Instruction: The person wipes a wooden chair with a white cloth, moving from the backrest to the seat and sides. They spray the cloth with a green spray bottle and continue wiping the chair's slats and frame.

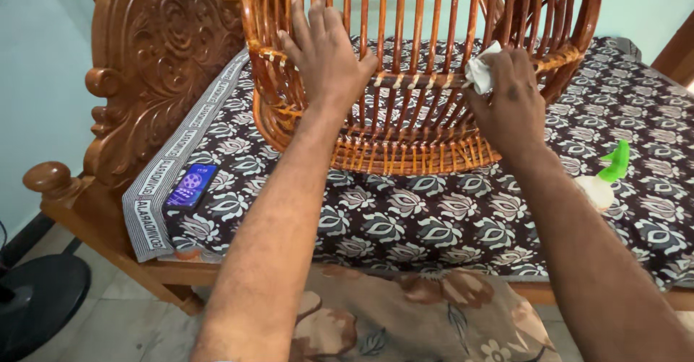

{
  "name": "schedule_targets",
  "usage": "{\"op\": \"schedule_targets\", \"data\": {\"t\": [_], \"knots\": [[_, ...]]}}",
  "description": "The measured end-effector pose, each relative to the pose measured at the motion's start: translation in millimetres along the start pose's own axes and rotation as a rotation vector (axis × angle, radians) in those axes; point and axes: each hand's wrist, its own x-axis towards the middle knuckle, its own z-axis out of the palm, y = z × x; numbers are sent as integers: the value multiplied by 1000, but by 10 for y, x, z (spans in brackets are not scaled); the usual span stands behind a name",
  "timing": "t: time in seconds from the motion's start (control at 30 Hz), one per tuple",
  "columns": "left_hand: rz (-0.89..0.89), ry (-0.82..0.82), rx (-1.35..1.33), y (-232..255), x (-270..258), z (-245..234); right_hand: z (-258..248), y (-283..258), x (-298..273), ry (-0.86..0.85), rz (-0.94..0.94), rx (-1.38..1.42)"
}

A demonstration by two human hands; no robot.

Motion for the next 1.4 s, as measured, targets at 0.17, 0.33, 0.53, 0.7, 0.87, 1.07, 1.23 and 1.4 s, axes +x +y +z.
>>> {"op": "schedule_targets", "data": {"t": [0.17,0.33,0.53,0.7,0.87,1.07,1.23,1.4], "knots": [[20,60,-35,-26,-30,102,164,105,-29,45,-36,-27],[211,278,-21,-65,-301,156,199,22,-170,152,-105,-60],[342,289,-35,-187,-677,198,296,-28,-340,223,20,-206],[266,367,-122,-168,-728,234,522,-171,-238,373,48,-107],[230,415,-118,-245,-758,242,552,-813,117,329,-199,-144],[227,372,-91,-421,-832,118,383,-1146,274,315,-414,53],[274,369,-29,-432,-798,115,500,-855,27,246,-386,-41],[256,399,-46,-398,-772,249,528,-57,-126,238,-223,-228]]}}
